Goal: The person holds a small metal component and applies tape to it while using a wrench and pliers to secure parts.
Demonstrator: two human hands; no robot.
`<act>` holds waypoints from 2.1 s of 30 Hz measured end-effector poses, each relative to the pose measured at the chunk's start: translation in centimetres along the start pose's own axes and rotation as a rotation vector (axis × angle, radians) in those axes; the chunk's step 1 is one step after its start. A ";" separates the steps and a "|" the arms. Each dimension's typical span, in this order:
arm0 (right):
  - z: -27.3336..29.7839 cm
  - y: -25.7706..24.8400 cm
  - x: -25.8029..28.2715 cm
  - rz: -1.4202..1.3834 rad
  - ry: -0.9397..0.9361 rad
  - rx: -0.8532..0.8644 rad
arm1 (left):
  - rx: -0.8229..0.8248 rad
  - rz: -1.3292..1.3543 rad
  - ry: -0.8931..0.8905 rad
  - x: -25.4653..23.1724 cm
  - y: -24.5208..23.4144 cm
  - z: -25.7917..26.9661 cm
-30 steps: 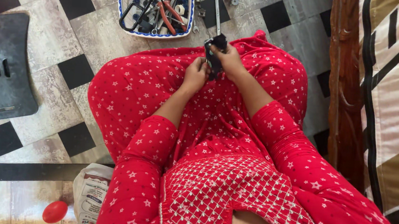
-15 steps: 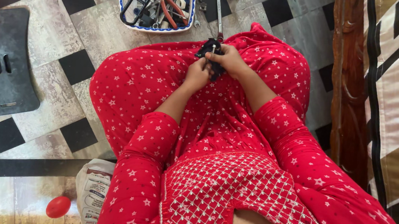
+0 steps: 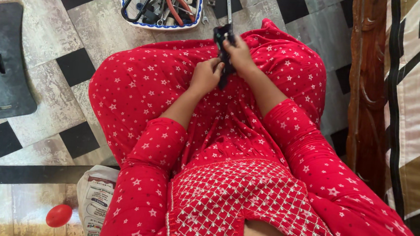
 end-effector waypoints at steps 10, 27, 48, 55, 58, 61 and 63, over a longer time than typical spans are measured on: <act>1.9 2.6 2.7 0.188 -0.160 0.193 | -0.214 0.450 -0.306 1.6 -1.9 -1.0; 5.4 6.1 9.7 0.714 -0.458 0.420 | -0.261 0.033 0.058 -1.8 -5.3 -2.2; -7.7 -2.3 8.8 0.381 0.035 0.121 | -0.021 0.044 -0.278 3.1 -13.5 -18.9; -15.2 -7.9 6.0 0.041 0.181 -0.232 | -0.086 -0.331 0.041 4.4 -13.6 -18.5; -15.8 -8.8 3.6 0.442 0.229 -0.222 | 0.080 -0.339 -0.096 4.7 -12.1 -18.7; -17.8 -8.6 3.5 1.007 -0.117 -0.194 | 0.183 -0.356 -0.127 3.5 -11.1 -18.4; -17.8 -7.3 3.2 1.191 -0.295 -0.174 | 0.322 -0.408 -0.226 3.7 -10.3 -17.7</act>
Point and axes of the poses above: each hand's wrist, its own z-axis away from the middle knuckle, its own y-axis out of the palm, x = y × z, the point moved 8 cm from there along -z, towards the middle knuckle, and after that the axes turned 3 degrees about -x, right-handed, at the moved point
